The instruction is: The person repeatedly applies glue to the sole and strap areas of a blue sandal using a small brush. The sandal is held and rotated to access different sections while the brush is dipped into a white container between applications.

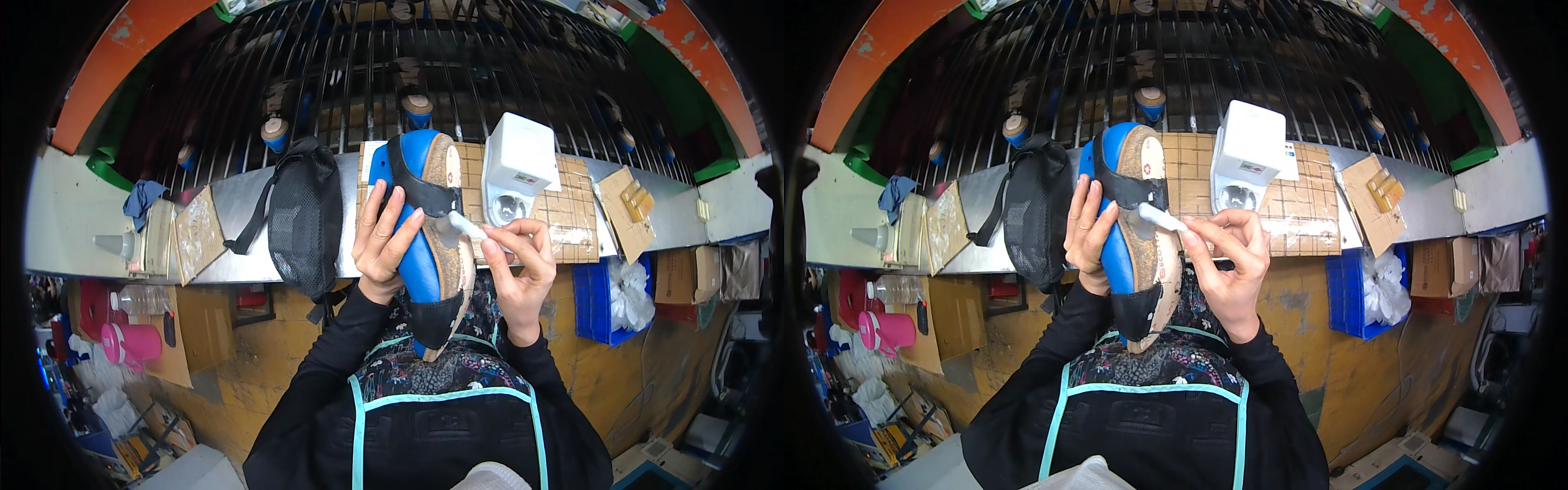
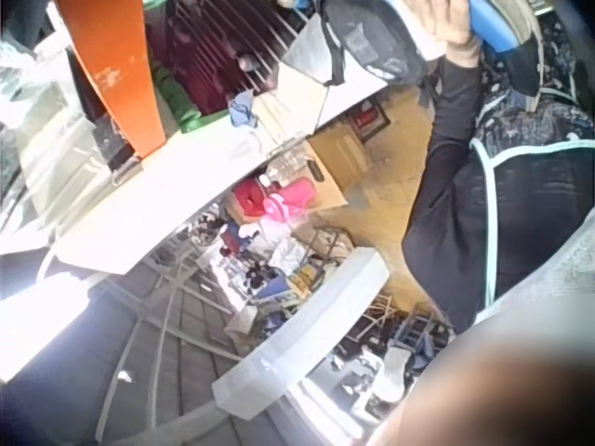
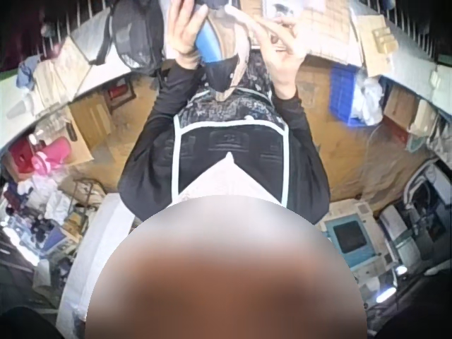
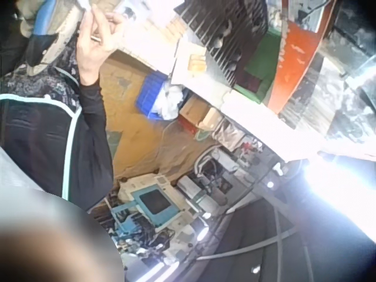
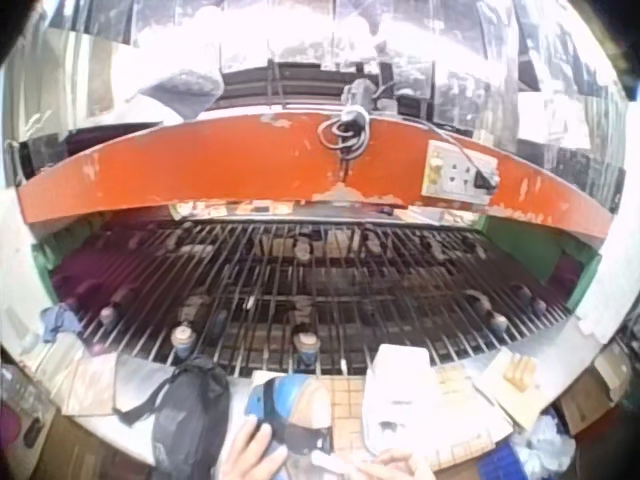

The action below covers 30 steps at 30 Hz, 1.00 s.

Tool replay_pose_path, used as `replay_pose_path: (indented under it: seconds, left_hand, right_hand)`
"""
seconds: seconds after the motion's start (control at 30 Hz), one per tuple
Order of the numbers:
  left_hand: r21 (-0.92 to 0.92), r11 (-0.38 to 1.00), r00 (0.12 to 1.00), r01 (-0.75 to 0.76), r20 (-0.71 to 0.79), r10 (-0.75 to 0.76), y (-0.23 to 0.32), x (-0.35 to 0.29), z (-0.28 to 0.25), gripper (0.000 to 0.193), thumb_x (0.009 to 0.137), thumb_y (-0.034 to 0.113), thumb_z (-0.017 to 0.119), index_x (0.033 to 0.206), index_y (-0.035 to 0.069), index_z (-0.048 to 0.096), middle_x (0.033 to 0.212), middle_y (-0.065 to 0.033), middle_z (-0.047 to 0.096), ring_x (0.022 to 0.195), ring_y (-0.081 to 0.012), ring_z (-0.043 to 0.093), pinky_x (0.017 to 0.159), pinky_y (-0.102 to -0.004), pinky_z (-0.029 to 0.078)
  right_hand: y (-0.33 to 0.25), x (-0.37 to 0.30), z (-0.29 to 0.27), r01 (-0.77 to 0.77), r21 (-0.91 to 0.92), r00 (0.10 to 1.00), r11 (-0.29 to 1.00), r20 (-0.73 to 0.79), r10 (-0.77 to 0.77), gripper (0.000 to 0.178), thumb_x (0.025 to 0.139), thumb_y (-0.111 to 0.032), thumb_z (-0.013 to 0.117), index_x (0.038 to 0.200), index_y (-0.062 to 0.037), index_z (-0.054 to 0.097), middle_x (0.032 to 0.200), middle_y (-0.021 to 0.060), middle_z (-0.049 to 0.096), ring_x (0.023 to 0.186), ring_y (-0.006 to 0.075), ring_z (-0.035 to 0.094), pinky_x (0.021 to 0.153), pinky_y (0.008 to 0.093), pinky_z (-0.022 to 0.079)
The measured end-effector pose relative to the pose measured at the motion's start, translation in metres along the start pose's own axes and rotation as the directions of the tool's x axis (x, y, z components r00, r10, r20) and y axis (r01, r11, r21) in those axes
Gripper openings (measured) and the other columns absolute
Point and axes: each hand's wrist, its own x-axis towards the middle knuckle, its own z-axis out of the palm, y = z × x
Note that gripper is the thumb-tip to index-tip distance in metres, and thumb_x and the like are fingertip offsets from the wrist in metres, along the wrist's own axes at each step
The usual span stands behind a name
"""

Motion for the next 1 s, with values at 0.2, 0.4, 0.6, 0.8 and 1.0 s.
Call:
replay_pose_path:
  seconds: [0.2, 0.4, 0.6, 0.8, 1.0]
  left_hand:
    - [0.042, 0.999, 1.0, -0.015, 0.007, 0.015, 0.003, 0.001, -0.005, 0.035, 0.073, 0.013, 0.075, 0.107, 0.017, 0.071, 0.121, -0.0133, 0.065, 0.119, -0.0376, 0.057, 0.099, -0.0466, 0.047]
    - [0.033, 0.999, 0.999, -0.043, 0.007, 0.043, 0.003, 0.002, -0.005, 0.032, 0.073, 0.012, 0.074, 0.105, 0.017, 0.071, 0.121, -0.0132, 0.065, 0.118, -0.0381, 0.057, 0.097, -0.0477, 0.048]
    - [0.022, 0.999, 0.999, -0.049, 0.014, 0.049, 0.002, 0.005, -0.006, 0.033, 0.073, 0.013, 0.073, 0.106, 0.016, 0.071, 0.121, -0.014, 0.065, 0.117, -0.0387, 0.058, 0.097, -0.0473, 0.048]
    - [0.021, 0.998, 0.997, -0.065, 0.032, 0.065, 0.001, 0.007, -0.007, 0.032, 0.073, 0.015, 0.073, 0.106, 0.017, 0.072, 0.12, -0.0136, 0.065, 0.118, -0.0381, 0.058, 0.097, -0.0465, 0.047]
    - [0.025, 0.997, 0.997, -0.068, 0.047, 0.066, 0.0, 0.01, -0.009, 0.032, 0.074, 0.015, 0.072, 0.105, 0.017, 0.072, 0.12, -0.0127, 0.066, 0.117, -0.0374, 0.058, 0.096, -0.0464, 0.048]
  right_hand:
    - [0.001, 0.013, 0.006, 0.104, -0.161, 0.993, 0.981, -0.032, -0.111, 0.022, 0.078, -0.009, 0.076, 0.1, -0.0101, 0.076, 0.092, 0.0039, 0.056, 0.067, 0.0094, 0.053, 0.077, 0.0253, 0.035]
    - [0.004, 0.037, 0.004, 0.212, -0.275, 0.972, 0.938, -0.036, -0.23, 0.022, 0.078, -0.012, 0.076, 0.1, -0.0131, 0.076, 0.091, 0.0028, 0.055, 0.064, 0.0085, 0.052, 0.078, 0.0291, 0.029]
    - [0.007, 0.052, 0.003, 0.296, -0.325, 0.939, 0.898, -0.075, -0.336, 0.022, 0.074, -0.015, 0.078, 0.097, -0.0155, 0.076, 0.091, 0.0027, 0.057, 0.08, 0.0133, 0.054, 0.078, 0.0314, 0.027]
    - [0.003, 0.052, -0.008, 0.321, -0.313, 0.945, 0.894, 0.038, -0.326, 0.02, 0.073, -0.014, 0.079, 0.093, -0.0145, 0.076, 0.085, 0.0003, 0.058, 0.075, 0.0122, 0.054, 0.075, 0.0313, 0.028]
    - [0.001, 0.055, -0.017, 0.269, -0.235, 0.958, 0.934, 0.166, -0.234, 0.018, 0.074, -0.015, 0.078, 0.092, -0.0142, 0.076, 0.081, -0.0012, 0.058, 0.068, 0.0116, 0.05, 0.074, 0.0303, 0.028]
